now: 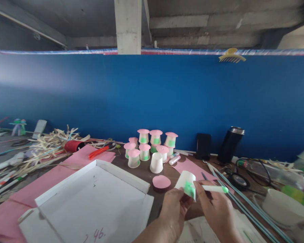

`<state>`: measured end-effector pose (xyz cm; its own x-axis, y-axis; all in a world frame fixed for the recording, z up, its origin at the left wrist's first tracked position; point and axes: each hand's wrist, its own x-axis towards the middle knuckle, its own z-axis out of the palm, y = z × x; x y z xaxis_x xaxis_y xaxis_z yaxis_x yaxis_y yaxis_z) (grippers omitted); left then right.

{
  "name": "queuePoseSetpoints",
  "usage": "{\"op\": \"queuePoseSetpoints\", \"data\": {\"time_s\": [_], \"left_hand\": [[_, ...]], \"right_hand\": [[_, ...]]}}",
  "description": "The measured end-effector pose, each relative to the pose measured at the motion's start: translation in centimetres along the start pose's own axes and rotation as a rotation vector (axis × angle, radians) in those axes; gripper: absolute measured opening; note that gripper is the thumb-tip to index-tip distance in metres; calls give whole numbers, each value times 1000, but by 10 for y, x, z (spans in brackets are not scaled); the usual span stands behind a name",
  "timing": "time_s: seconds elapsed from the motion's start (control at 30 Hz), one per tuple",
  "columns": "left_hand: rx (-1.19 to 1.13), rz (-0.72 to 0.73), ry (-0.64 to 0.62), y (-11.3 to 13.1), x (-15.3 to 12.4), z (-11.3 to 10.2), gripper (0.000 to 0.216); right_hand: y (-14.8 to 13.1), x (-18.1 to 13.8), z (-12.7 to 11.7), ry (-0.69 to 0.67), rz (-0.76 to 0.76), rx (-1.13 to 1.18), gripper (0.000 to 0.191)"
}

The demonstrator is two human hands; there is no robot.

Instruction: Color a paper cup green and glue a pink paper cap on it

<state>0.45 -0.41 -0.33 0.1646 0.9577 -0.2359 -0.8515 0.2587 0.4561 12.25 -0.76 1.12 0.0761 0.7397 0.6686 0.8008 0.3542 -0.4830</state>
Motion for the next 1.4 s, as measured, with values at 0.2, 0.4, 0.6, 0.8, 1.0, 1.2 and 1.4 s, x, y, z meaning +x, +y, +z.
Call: {"op": "queuePoseSetpoints", "data": {"time_s": [0.2,0.4,0.6,0.8,1.0,1.2,1.4], "left_hand": [[-1,10,-9,3,-1,4,10],[-5,-6,24,2,-2,4,9],[1,-19,18,4,-2,4,11],[16,-48,53,5,1,5,13],[18,-43,55,3,2,3,12],[22,-42,59,4,3,4,13],[23,-38,33,5,1,4,14]], "right_hand": [[0,-1,2,20,17,-14,32],[3,0,3,-29,7,5,33],[4,-2,1,9,28,45,27],[3,-1,-2,73,88,112,23],[4,0,-2,90,94,142,22],[5,-2,-2,24,93,50,23],[1,-1,-2,6,58,7,23]]}}
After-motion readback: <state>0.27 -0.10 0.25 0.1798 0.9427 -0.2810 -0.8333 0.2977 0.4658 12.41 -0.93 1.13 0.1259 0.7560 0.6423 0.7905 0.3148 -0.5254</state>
